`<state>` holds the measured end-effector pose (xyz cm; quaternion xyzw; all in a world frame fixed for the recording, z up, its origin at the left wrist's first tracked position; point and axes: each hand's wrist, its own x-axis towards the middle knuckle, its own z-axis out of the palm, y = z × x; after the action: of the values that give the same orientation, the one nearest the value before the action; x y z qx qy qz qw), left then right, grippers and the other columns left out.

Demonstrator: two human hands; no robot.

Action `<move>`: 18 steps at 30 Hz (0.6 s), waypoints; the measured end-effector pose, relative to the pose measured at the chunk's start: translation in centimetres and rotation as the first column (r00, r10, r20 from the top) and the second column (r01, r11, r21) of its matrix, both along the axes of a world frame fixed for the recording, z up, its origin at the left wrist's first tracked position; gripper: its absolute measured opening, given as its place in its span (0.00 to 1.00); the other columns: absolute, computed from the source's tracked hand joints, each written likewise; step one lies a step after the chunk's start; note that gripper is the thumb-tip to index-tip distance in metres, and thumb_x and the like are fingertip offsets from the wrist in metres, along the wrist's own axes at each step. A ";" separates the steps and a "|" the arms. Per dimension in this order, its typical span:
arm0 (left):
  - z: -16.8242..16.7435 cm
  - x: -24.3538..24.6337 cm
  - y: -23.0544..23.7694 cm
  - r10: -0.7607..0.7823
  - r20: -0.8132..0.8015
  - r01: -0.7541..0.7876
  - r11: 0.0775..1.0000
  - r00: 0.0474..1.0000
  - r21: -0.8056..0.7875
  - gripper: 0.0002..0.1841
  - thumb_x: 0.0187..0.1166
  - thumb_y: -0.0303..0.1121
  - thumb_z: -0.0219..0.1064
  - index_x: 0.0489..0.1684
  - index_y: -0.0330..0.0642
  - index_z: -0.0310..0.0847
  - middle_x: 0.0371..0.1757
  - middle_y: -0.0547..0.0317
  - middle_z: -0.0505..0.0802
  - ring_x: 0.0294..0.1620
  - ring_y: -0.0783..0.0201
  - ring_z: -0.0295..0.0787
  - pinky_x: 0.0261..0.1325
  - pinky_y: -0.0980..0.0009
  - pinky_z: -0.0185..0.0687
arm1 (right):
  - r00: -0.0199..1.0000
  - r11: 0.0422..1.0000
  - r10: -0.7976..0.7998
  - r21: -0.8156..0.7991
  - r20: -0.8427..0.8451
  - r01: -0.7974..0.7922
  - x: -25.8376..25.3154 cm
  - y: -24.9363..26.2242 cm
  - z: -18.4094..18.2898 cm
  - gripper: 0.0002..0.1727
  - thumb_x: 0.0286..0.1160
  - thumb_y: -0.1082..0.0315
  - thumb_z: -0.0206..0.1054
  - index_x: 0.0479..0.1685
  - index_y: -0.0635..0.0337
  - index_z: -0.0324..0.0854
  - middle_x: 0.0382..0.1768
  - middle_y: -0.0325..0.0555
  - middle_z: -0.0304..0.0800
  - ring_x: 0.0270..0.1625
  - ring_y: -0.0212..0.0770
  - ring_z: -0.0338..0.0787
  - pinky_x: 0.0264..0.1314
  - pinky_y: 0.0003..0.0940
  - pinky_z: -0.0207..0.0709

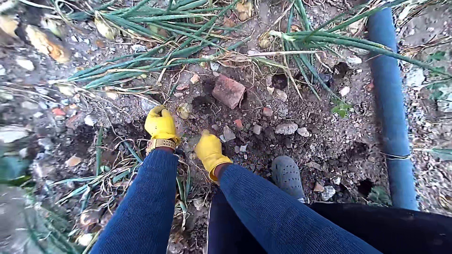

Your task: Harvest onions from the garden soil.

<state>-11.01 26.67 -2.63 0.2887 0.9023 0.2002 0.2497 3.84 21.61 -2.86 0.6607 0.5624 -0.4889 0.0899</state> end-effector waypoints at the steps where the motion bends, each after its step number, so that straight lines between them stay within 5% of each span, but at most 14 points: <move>1: 0.1 0.2 -0.9 0.065 0.009 -0.065 0.996 0.998 0.060 0.18 0.86 0.42 0.57 0.64 0.48 0.86 0.54 0.51 0.95 0.53 0.52 0.95 0.61 0.42 0.88 | 1.000 1.000 -0.006 0.018 0.002 0.005 -0.1 -0.1 -0.3 0.22 0.73 0.59 0.68 0.66 0.54 0.81 0.45 0.55 0.94 0.49 0.57 0.96 0.48 0.62 0.88; 11: -0.8 4.2 -9.0 0.367 0.258 -0.439 0.834 0.894 0.335 0.15 0.87 0.37 0.61 0.64 0.41 0.84 0.51 0.54 0.95 0.46 0.62 0.97 0.54 0.59 0.95 | 1.000 0.987 0.022 0.158 0.006 -0.023 0.2 -1.5 -1.9 0.20 0.79 0.59 0.62 0.66 0.54 0.82 0.45 0.55 0.95 0.49 0.57 0.96 0.49 0.62 0.88; 18: -1.8 6.7 -12.8 0.476 0.310 -0.562 0.762 0.823 0.321 0.13 0.89 0.34 0.61 0.64 0.39 0.84 0.50 0.53 0.95 0.45 0.62 0.97 0.53 0.62 0.95 | 0.999 0.936 0.044 0.351 -0.008 -0.039 0.4 -4.7 -6.4 0.21 0.88 0.57 0.54 0.70 0.51 0.85 0.50 0.48 0.97 0.55 0.50 0.96 0.60 0.55 0.88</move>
<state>-4.34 13.88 -4.48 0.0478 0.8550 0.4702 0.2136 4.19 16.88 -9.24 0.6503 0.6551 -0.3840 -0.0233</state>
